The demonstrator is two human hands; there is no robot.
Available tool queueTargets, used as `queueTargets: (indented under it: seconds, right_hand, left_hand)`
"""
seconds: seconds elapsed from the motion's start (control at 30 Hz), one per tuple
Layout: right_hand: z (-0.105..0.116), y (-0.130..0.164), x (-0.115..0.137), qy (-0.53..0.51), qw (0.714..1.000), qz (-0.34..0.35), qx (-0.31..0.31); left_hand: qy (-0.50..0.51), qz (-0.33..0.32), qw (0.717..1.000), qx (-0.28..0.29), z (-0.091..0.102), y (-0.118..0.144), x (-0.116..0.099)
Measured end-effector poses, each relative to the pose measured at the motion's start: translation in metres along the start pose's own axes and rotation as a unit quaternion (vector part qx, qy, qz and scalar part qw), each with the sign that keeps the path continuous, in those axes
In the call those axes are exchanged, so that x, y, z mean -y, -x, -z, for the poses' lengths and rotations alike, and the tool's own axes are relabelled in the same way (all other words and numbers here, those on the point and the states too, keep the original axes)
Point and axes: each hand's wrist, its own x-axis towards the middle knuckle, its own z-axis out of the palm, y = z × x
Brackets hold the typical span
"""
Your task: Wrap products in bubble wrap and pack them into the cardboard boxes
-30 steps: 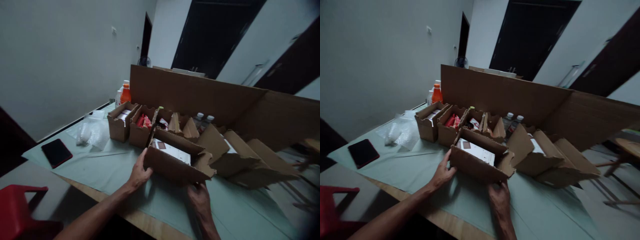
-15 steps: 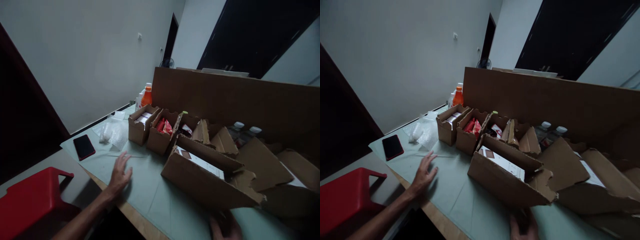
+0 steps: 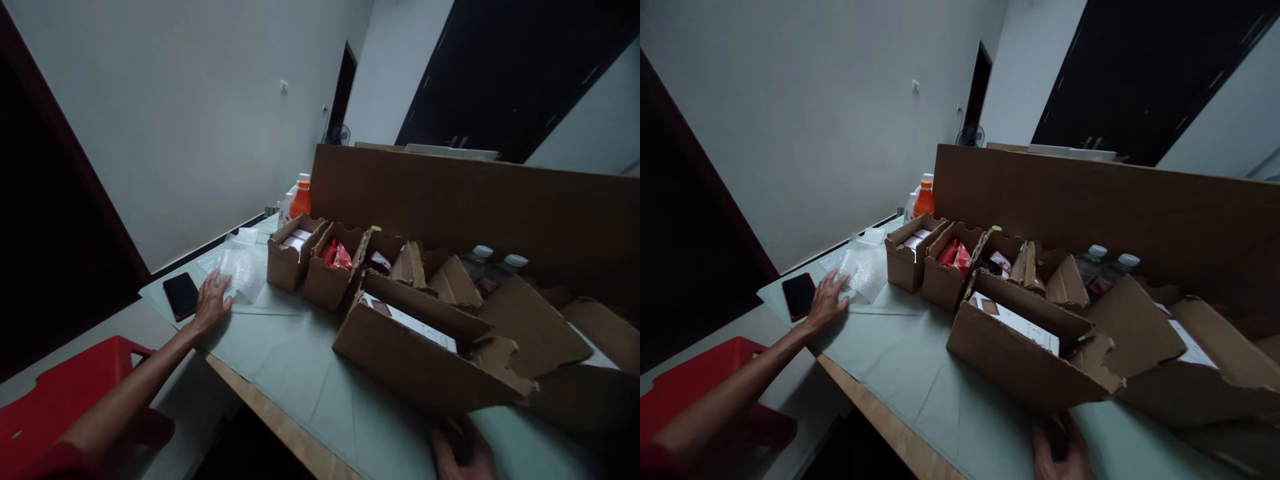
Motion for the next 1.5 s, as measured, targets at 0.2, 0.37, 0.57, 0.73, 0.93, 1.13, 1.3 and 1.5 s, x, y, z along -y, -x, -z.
queueTargets:
  seconds: [0.2, 0.37, 0.57, 0.73, 0.93, 1.13, 1.3, 1.5]
  right_hand:
    - [-0.003, 0.002, -0.003, 0.005, 0.999, 0.010, -0.036]
    - [-0.004, 0.002, -0.003, 0.016, 0.999, 0.007, -0.041]
    - [-0.006, 0.004, -0.004, 0.019, 0.998, 0.031, -0.050]
    - [-0.006, 0.009, 0.001, 0.021, 0.998, 0.019, -0.056]
    - [-0.007, 0.007, 0.000, 0.006, 0.997, 0.048, -0.065]
    - [-0.010, 0.008, -0.001, -0.005, 0.996, 0.054, -0.066]
    - [-0.010, 0.008, -0.004, -0.018, 0.995, 0.052, -0.078]
    - [-0.012, 0.004, -0.005, -0.049, 0.993, 0.046, -0.101]
  left_hand:
    - [0.053, -0.051, 0.997, -0.005, -0.011, -0.036, -0.014]
    - [0.115, -0.055, 0.988, -0.087, 0.018, -0.049, -0.032]
    - [0.342, 0.034, 0.927, -0.153, 0.064, -0.047, -0.062]
    - [0.486, 0.089, 0.854, -0.164, 0.087, -0.044, -0.083]
    - [0.559, 0.087, 0.803, -0.186, 0.122, -0.019, -0.100]
    - [0.590, 0.113, 0.793, -0.105, 0.114, 0.038, -0.122]
    - [0.607, 0.121, 0.785, 0.025, 0.107, 0.091, -0.155]
    - [0.606, 0.091, 0.753, 0.240, 0.108, 0.129, -0.187]
